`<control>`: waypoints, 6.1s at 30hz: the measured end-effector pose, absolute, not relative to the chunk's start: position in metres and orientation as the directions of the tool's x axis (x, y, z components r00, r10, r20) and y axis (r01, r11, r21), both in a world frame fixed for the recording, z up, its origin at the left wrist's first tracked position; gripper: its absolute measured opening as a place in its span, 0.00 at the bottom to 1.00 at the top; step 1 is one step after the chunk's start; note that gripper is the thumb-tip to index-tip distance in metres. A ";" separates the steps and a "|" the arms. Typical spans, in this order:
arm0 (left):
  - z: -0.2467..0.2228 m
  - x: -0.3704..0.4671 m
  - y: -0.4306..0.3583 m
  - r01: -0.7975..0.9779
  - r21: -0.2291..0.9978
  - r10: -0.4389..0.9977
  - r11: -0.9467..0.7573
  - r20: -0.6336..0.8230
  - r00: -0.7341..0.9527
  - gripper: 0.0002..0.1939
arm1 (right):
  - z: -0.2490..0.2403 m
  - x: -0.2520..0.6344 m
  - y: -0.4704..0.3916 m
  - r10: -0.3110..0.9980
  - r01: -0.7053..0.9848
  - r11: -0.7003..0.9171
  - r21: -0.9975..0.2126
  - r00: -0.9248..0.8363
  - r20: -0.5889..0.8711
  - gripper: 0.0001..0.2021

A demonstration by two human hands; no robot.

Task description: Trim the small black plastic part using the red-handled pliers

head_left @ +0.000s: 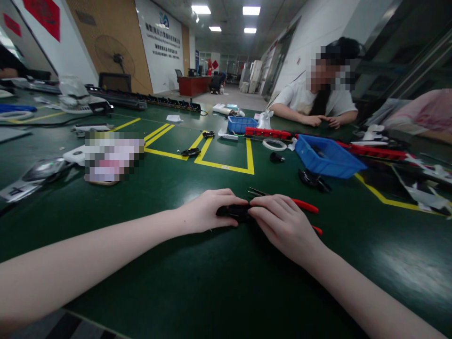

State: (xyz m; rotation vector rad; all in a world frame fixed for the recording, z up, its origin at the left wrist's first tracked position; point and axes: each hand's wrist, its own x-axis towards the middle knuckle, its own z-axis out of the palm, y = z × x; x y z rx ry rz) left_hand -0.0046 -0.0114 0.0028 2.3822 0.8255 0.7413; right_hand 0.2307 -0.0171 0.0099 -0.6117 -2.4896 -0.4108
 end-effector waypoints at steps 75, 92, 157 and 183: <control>0.005 -0.011 0.000 0.614 0.398 0.729 -0.681 0.438 0.526 0.05 | 0.012 0.274 0.007 0.894 0.939 0.342 0.028 -0.335 0.298 0.26; 0.002 -0.012 0.005 0.583 0.413 0.714 -0.700 0.425 0.556 0.09 | 0.017 0.279 0.007 0.528 0.708 0.695 0.128 -0.623 0.577 0.21; -0.004 -0.012 0.011 0.547 0.464 0.716 -0.697 0.414 0.562 0.05 | 0.021 0.280 0.001 0.575 0.701 0.706 0.103 -0.651 0.495 0.18; -0.006 -0.011 0.010 0.491 0.502 0.697 -0.712 0.415 0.585 0.06 | 0.025 0.281 -0.003 0.611 0.707 0.700 0.100 -0.666 0.427 0.16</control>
